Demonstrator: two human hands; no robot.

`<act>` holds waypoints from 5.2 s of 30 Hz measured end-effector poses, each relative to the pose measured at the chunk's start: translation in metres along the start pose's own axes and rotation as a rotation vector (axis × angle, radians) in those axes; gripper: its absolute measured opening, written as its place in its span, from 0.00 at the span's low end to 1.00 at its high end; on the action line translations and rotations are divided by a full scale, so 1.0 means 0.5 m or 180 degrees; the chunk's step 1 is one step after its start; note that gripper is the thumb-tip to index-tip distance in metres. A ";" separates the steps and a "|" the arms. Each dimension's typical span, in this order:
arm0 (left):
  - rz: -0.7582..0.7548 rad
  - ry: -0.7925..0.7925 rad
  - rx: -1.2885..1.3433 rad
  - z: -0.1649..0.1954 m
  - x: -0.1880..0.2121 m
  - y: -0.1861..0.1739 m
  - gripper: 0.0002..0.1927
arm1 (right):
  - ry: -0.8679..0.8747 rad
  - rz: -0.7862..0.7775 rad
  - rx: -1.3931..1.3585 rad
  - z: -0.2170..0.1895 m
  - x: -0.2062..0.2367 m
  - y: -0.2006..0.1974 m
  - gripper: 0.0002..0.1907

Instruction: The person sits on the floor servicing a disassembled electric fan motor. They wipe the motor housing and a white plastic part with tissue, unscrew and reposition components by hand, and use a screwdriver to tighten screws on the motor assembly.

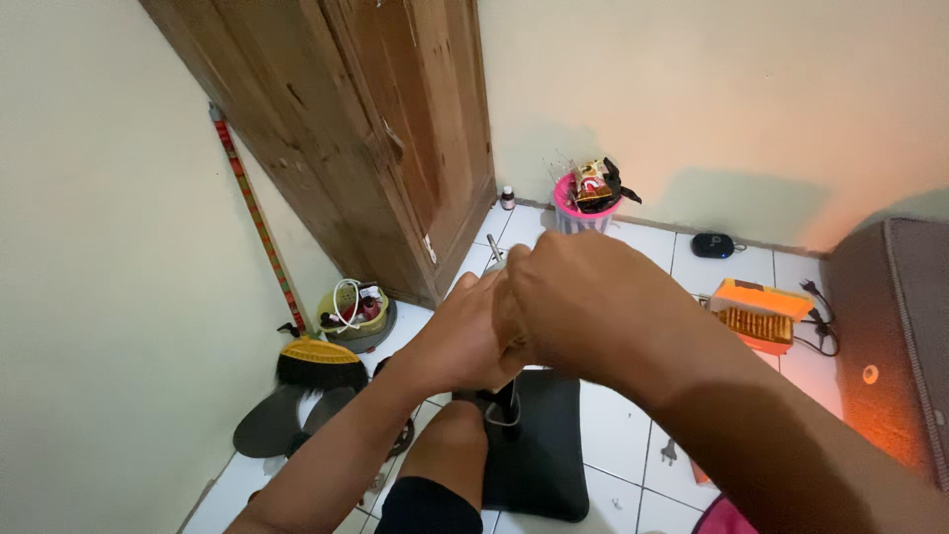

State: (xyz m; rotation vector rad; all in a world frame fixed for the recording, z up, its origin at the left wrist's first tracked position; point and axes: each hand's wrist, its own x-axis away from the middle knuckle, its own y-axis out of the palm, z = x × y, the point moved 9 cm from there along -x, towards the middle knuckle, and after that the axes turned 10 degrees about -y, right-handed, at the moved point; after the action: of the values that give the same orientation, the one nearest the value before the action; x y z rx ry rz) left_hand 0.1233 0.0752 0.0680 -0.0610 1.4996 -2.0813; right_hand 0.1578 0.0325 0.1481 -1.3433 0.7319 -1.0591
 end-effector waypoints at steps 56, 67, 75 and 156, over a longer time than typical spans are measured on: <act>-0.0750 -0.1318 0.1984 -0.128 0.341 0.395 0.12 | 0.4048 0.3641 -0.7079 -0.139 0.112 0.941 0.16; -0.0927 -0.2387 0.1530 -0.384 0.628 0.397 0.15 | 0.6930 0.0767 -0.3966 0.009 0.256 0.976 0.19; -0.1315 -0.2753 0.0943 -0.360 0.647 0.379 0.14 | 0.6814 0.0829 -0.3661 0.035 0.250 1.008 0.26; 0.1060 -0.1211 0.1873 -0.097 0.065 0.047 0.52 | 0.0670 0.0066 0.0388 0.022 0.036 -0.013 0.03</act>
State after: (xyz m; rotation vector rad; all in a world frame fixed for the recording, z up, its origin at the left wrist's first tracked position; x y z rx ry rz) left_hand 0.0888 0.0967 0.0201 0.0170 0.5966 -2.0088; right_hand 0.1734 0.0212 0.1588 -1.1294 0.8207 -1.2212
